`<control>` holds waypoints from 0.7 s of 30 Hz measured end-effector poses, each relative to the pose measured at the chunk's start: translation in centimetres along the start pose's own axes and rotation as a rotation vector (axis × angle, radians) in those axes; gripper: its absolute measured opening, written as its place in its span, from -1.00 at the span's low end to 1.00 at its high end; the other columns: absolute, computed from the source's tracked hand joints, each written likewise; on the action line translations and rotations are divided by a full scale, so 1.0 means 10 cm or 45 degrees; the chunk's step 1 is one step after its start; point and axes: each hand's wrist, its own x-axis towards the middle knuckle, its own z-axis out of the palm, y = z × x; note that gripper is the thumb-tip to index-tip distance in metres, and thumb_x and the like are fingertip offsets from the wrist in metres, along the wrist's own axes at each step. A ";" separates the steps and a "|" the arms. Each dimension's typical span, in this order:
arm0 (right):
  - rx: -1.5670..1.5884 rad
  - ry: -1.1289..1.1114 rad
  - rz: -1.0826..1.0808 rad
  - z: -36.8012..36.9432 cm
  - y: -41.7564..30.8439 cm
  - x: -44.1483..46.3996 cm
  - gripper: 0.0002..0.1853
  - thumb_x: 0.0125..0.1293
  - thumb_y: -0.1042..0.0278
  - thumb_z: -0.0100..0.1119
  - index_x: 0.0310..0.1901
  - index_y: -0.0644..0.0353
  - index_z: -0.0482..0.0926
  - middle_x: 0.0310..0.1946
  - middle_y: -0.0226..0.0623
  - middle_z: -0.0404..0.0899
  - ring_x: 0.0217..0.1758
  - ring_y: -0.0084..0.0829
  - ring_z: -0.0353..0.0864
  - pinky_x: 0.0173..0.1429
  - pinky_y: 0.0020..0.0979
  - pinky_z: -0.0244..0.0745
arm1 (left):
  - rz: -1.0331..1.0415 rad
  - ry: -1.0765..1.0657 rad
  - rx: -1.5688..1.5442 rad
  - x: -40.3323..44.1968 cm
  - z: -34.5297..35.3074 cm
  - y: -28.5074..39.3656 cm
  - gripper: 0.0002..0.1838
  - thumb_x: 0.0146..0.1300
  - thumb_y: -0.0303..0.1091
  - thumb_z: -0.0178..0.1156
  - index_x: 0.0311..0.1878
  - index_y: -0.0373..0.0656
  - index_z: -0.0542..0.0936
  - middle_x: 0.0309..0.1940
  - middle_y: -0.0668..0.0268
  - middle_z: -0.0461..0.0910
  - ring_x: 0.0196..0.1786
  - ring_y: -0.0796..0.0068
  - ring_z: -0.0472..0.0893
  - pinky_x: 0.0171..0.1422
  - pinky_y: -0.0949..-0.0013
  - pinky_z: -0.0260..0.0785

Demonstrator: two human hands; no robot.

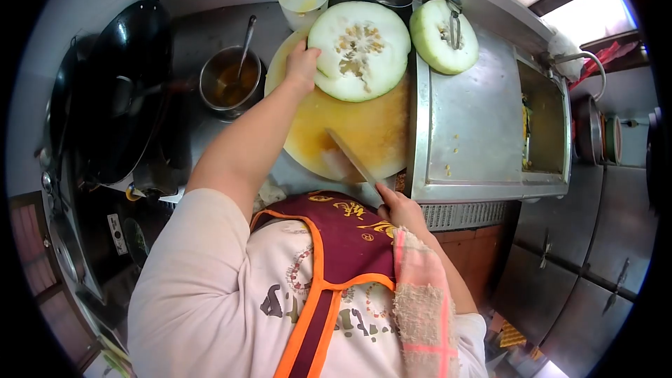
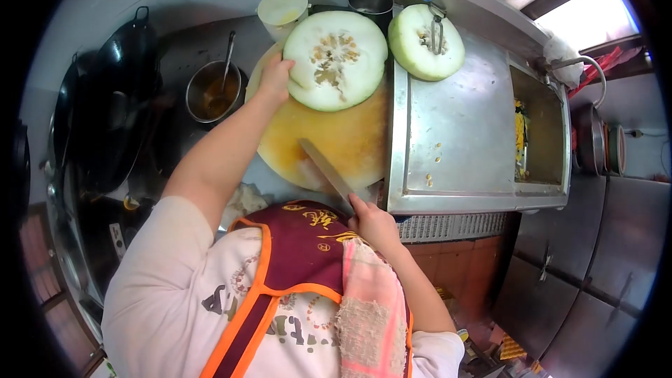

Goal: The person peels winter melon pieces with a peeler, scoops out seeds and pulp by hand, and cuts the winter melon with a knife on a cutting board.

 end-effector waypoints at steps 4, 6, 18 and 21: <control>0.455 0.123 0.069 0.15 0.10 -0.10 -0.55 0.07 0.40 0.13 0.07 0.12 0.45 -0.48 -0.09 0.52 -0.43 -0.30 0.57 -0.31 -0.28 0.47 | 0.279 0.118 0.619 -0.45 -0.14 -0.11 -0.45 0.19 -0.26 0.01 0.21 -0.35 0.30 0.23 0.00 0.29 0.30 0.11 0.25 0.35 0.22 0.06; 0.722 0.101 0.358 0.07 0.08 -0.17 -0.57 0.10 0.43 0.10 0.08 0.14 0.44 -0.53 -0.18 0.51 -0.47 -0.44 0.54 -0.34 -0.38 0.45 | 0.410 -0.026 1.061 -0.80 -0.38 -0.19 -0.41 0.21 -0.19 -0.01 0.24 -0.37 0.26 0.30 -0.03 0.16 0.37 0.02 0.09 0.42 0.15 -0.11; 1.648 0.108 0.526 0.43 0.15 -0.15 -0.86 0.36 0.30 -0.06 -0.28 0.18 0.35 -0.66 -0.38 0.37 -0.76 -0.52 0.33 -0.70 -0.50 0.28 | 0.681 -0.367 1.495 -1.77 -0.44 -0.76 -0.19 0.22 0.03 -0.03 0.29 -0.50 0.05 0.34 -0.22 -0.04 0.43 -0.10 -0.10 0.46 0.00 -0.31; 1.635 0.068 0.452 0.59 0.11 -0.02 -0.85 0.35 0.30 -0.05 -0.27 0.19 0.34 -0.66 -0.38 0.36 -0.76 -0.51 0.32 -0.70 -0.49 0.27 | 0.705 -0.322 1.567 -1.84 -0.30 -0.80 -0.10 0.20 0.12 -0.02 0.30 -0.53 0.01 0.34 -0.25 -0.07 0.43 -0.12 -0.13 0.46 0.01 -0.32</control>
